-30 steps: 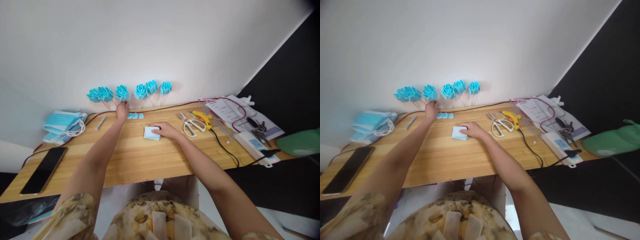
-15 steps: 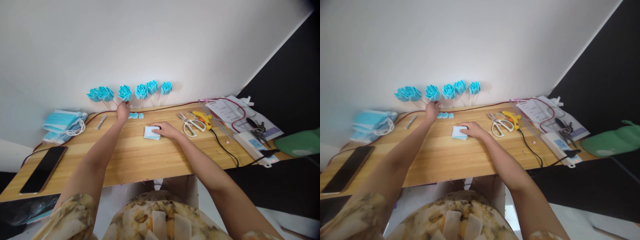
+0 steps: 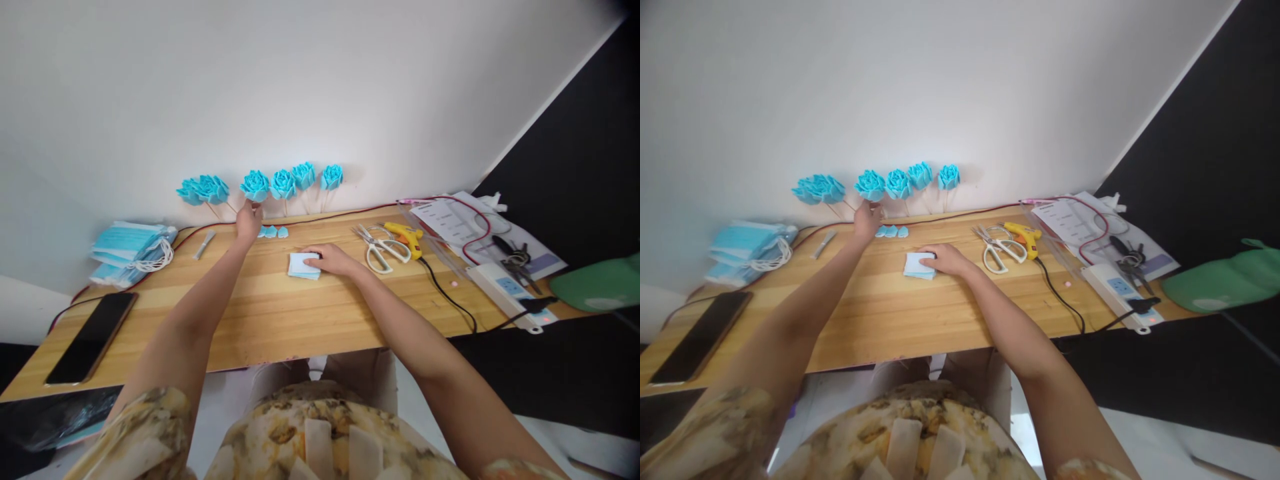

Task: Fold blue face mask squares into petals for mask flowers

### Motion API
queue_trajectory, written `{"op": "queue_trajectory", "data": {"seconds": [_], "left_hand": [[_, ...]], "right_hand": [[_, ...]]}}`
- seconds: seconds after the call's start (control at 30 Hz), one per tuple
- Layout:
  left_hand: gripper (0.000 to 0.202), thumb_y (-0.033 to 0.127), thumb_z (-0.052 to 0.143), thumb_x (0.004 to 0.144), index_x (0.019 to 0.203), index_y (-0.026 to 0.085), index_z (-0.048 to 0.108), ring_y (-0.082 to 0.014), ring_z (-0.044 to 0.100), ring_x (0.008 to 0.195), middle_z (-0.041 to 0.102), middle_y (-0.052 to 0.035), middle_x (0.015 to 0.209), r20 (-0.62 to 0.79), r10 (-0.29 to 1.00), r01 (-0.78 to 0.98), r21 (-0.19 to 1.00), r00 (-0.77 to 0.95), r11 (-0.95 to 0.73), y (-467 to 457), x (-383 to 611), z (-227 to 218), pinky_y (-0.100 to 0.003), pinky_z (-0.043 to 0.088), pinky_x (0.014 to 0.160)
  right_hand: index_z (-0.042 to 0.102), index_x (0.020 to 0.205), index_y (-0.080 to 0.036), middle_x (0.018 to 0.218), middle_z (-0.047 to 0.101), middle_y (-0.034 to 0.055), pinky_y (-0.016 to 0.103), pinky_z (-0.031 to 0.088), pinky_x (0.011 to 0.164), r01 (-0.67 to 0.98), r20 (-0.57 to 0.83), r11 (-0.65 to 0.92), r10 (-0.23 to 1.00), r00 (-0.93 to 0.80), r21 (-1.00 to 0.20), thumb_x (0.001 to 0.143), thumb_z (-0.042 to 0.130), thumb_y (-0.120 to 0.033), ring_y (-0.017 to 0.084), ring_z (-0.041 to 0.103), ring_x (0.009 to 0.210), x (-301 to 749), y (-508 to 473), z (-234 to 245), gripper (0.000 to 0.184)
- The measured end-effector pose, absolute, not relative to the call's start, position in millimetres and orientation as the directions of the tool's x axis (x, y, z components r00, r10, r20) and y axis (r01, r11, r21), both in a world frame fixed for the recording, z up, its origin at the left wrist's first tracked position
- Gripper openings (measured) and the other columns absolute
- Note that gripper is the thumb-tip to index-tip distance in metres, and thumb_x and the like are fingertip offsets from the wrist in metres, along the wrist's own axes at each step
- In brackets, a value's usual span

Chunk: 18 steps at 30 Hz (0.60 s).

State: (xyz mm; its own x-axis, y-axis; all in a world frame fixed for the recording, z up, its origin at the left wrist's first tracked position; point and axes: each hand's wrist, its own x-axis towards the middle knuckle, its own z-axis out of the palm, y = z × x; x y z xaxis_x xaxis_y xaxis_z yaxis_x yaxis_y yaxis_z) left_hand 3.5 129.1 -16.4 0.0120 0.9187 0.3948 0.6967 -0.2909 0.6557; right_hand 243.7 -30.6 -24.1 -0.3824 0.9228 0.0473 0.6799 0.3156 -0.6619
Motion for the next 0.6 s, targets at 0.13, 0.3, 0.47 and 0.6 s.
{"op": "queue_trajectory", "data": {"seconds": [0.13, 0.3, 0.47, 0.6], "left_hand": [[0.047, 0.021, 0.047, 0.087, 0.133, 0.017, 0.056, -0.0238, 0.07, 0.099, 0.07, -0.0131, 0.12, 0.344, 0.939, 0.623, 0.738, -0.02, -0.257, 115, -3, -19, -0.034, 0.056, 0.082], [0.045, 0.024, 0.048, 0.088, 0.131, 0.013, 0.057, -0.0215, 0.07, 0.086, 0.069, -0.0136, 0.112, 0.253, 0.967, 0.526, 0.825, -0.016, -0.207, 80, -18, -24, -0.03, 0.057, 0.062], [0.038, 0.028, 0.055, 0.087, 0.122, 0.015, 0.06, -0.0176, 0.068, 0.08, 0.07, -0.0107, 0.105, 0.207, 0.977, 0.333, 0.918, 0.058, -0.214, 37, -19, -16, -0.026, 0.054, 0.059], [0.037, 0.035, 0.059, 0.09, 0.121, 0.016, 0.058, -0.0152, 0.067, 0.077, 0.07, -0.009, 0.099, 0.129, 0.965, 0.106, 0.982, 0.226, -0.156, 10, -10, -9, -0.028, 0.055, 0.066]], "right_hand": [[0.07, 0.127, -0.021, 0.127, 0.074, 0.0055, 0.03, 0.052, 0.095, 0.675, 0.041, 0.31, 0.922, -0.384, -0.67, 0.092, 0.063, -0.032, 0.022, 0.071, 0.112, 244, -30, -25, 0.037], [0.07, 0.127, -0.022, 0.128, 0.073, 0.0058, 0.032, 0.05, 0.098, 0.662, 0.042, 0.313, 0.919, -0.392, -0.68, 0.09, 0.065, -0.033, 0.023, 0.07, 0.114, 245, -26, -29, 0.039], [0.066, 0.131, -0.018, 0.13, 0.071, 0.0094, 0.032, 0.051, 0.094, 0.453, 0.054, 0.274, 0.896, -0.441, -0.848, 0.087, 0.067, -0.033, 0.022, 0.068, 0.111, 247, -31, -17, 0.047], [0.063, 0.134, -0.016, 0.116, 0.073, 0.0079, 0.027, 0.05, 0.078, 0.316, 0.171, 0.33, 0.882, -0.439, -0.89, 0.086, 0.065, -0.034, 0.016, 0.066, 0.09, 242, -35, 4, 0.051]]}}
